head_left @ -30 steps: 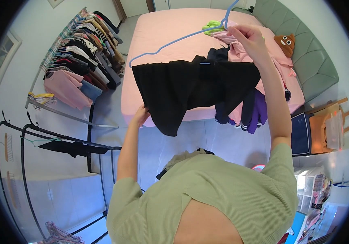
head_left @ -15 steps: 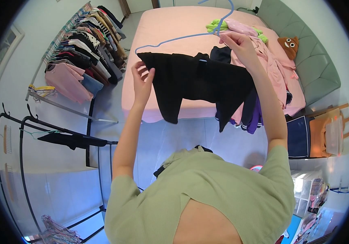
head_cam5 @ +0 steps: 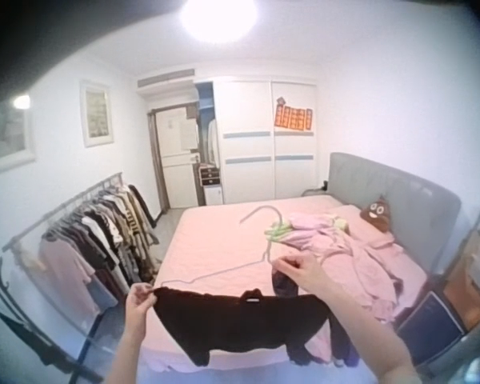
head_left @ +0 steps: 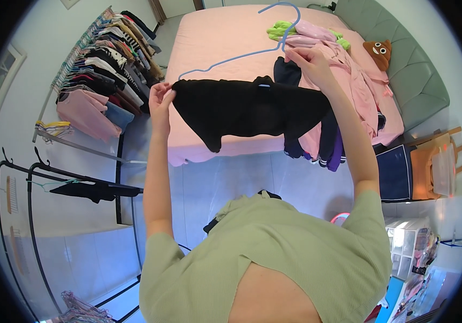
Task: The person takes hangers from a clothes rack, puts various garments from a bed onto the hangers, and hangs the clothes onto the rack.
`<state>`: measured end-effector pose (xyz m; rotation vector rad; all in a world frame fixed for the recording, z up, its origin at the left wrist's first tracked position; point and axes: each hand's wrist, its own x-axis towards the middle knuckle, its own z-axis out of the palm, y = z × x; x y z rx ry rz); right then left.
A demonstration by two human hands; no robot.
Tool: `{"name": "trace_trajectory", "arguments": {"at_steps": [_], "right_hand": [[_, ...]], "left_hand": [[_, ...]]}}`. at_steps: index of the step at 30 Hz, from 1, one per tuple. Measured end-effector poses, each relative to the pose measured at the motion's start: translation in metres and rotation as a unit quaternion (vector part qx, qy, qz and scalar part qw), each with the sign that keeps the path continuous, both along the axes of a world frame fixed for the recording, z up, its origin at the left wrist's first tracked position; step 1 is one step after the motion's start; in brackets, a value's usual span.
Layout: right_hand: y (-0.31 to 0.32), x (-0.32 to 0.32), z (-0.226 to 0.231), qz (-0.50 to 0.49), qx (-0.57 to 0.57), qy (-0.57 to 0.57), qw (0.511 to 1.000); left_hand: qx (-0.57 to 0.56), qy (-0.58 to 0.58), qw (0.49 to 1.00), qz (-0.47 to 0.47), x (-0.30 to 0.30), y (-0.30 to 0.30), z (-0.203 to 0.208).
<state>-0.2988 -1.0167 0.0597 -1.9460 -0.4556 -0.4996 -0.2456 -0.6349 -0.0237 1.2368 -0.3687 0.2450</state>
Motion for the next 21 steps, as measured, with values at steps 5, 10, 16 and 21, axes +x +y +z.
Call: {"name": "trace_trajectory", "arguments": {"at_steps": [5,10,16,21], "right_hand": [[0.014,-0.001,0.008,0.004,-0.012,0.002,1.000],[0.020,0.005,0.008,-0.054,0.000,-0.056,0.997],[0.043,-0.022,-0.015,-0.220,-0.031,-0.176,0.959],[0.053,-0.013,-0.015,-0.124,-0.037,-0.170,0.977]], "left_hand": [[0.359,-0.218,0.908,0.002,-0.024,-0.037,0.050],[0.318,-0.071,0.940,-0.101,-0.016,-0.044,0.062],[0.354,-0.023,0.924,-0.144,-0.032,-0.051,0.067],[0.382,-0.171,0.904,-0.092,-0.035,-0.065,0.058]]}}
